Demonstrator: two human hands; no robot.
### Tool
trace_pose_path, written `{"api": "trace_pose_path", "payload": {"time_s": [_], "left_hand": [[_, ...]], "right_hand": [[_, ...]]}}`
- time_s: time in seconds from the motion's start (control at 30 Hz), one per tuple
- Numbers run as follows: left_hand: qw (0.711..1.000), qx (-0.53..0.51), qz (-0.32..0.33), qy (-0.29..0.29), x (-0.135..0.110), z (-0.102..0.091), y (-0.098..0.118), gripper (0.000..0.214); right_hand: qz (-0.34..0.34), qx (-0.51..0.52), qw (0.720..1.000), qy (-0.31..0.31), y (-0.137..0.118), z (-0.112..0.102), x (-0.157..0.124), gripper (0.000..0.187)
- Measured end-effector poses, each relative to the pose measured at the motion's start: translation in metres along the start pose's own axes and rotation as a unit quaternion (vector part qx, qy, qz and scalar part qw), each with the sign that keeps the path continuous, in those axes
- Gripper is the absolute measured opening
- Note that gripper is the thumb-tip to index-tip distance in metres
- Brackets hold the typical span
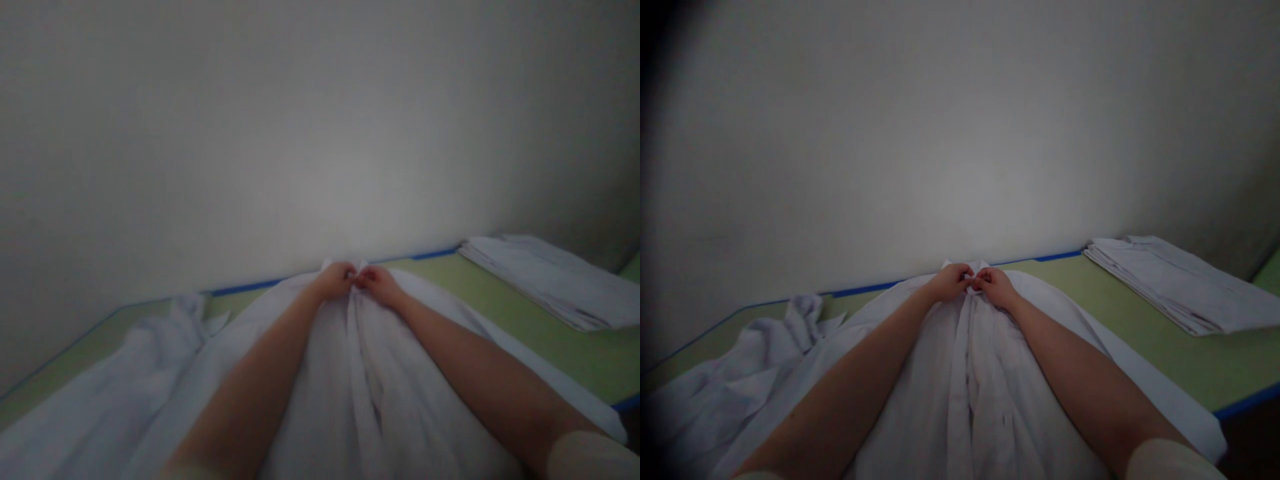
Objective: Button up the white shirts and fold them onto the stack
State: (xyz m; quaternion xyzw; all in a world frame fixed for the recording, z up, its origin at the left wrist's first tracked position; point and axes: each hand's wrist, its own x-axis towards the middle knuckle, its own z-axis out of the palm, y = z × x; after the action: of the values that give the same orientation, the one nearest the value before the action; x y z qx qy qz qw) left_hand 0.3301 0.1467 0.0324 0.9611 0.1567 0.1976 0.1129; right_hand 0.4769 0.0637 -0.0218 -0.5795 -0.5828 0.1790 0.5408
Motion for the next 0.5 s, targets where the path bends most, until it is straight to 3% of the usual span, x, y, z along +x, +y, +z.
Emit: {"api": "trace_pose_path", "payload": {"time_s": [0.37,0.5], "left_hand": [[0.993,0.101,0.043,0.032,0.0007,0.0062,-0.0050,0.026],[0.991,0.119,0.052,0.038,-0.0013,0.0059,-0.0053,0.029]], "right_hand": [[0.030,-0.076,0.997,-0.001,-0.0044,0.0001,0.0064,0.018],[0.028,-0.070,0.997,0.028,-0.0042,-0.0010,0.0039,0.023]]}}
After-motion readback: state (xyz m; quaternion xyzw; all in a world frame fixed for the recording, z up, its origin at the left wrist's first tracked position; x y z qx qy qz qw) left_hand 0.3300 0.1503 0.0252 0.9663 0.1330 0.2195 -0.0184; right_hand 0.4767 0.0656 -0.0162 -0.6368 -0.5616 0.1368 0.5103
